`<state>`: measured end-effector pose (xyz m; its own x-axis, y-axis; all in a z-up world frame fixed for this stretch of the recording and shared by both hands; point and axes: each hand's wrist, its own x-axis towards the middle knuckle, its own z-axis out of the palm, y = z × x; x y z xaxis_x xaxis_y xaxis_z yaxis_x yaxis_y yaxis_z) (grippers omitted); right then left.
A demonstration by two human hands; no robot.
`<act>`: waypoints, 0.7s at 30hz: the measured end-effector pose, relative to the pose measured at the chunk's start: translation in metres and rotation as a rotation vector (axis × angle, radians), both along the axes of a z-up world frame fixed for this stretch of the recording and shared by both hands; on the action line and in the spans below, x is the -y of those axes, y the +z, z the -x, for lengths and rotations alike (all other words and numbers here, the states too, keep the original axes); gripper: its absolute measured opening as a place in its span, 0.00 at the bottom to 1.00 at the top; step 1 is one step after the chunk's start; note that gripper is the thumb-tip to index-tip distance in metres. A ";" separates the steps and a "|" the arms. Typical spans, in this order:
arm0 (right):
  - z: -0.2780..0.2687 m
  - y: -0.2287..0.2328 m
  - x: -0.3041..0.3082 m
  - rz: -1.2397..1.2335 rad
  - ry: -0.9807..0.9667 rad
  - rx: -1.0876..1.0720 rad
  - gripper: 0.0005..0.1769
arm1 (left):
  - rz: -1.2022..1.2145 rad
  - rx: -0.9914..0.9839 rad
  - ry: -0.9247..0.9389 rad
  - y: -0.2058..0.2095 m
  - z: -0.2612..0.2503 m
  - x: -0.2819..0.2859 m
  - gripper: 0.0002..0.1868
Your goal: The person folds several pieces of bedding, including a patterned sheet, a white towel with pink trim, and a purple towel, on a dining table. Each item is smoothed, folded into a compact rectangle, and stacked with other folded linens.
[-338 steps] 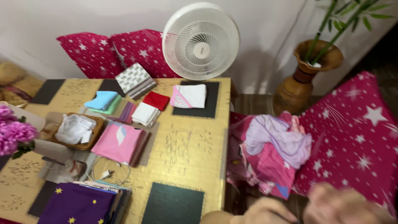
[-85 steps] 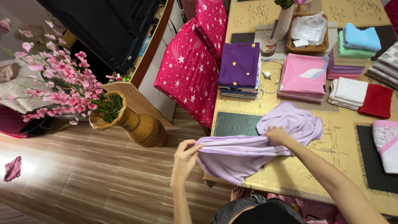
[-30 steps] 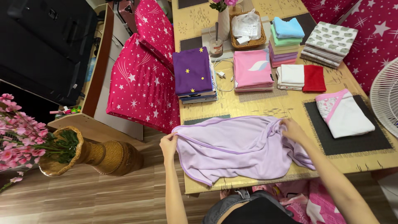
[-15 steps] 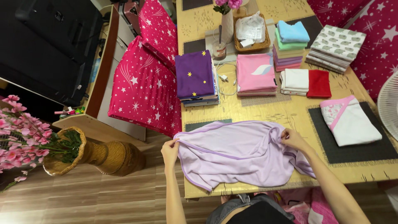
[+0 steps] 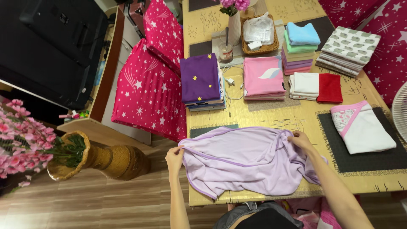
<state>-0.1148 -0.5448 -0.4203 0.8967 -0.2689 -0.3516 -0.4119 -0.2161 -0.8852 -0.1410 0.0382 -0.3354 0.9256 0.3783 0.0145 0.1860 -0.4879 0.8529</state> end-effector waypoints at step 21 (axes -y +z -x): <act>0.029 0.180 0.209 0.311 0.083 0.391 0.11 | 0.235 0.228 -0.245 0.092 -0.073 -0.055 0.13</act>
<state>-0.1439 -0.7536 -0.2404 0.9681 -0.2299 0.0998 -0.0330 -0.5118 -0.8585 -0.0680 0.0928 -0.2431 0.9718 0.1642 0.1691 -0.1182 -0.2812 0.9523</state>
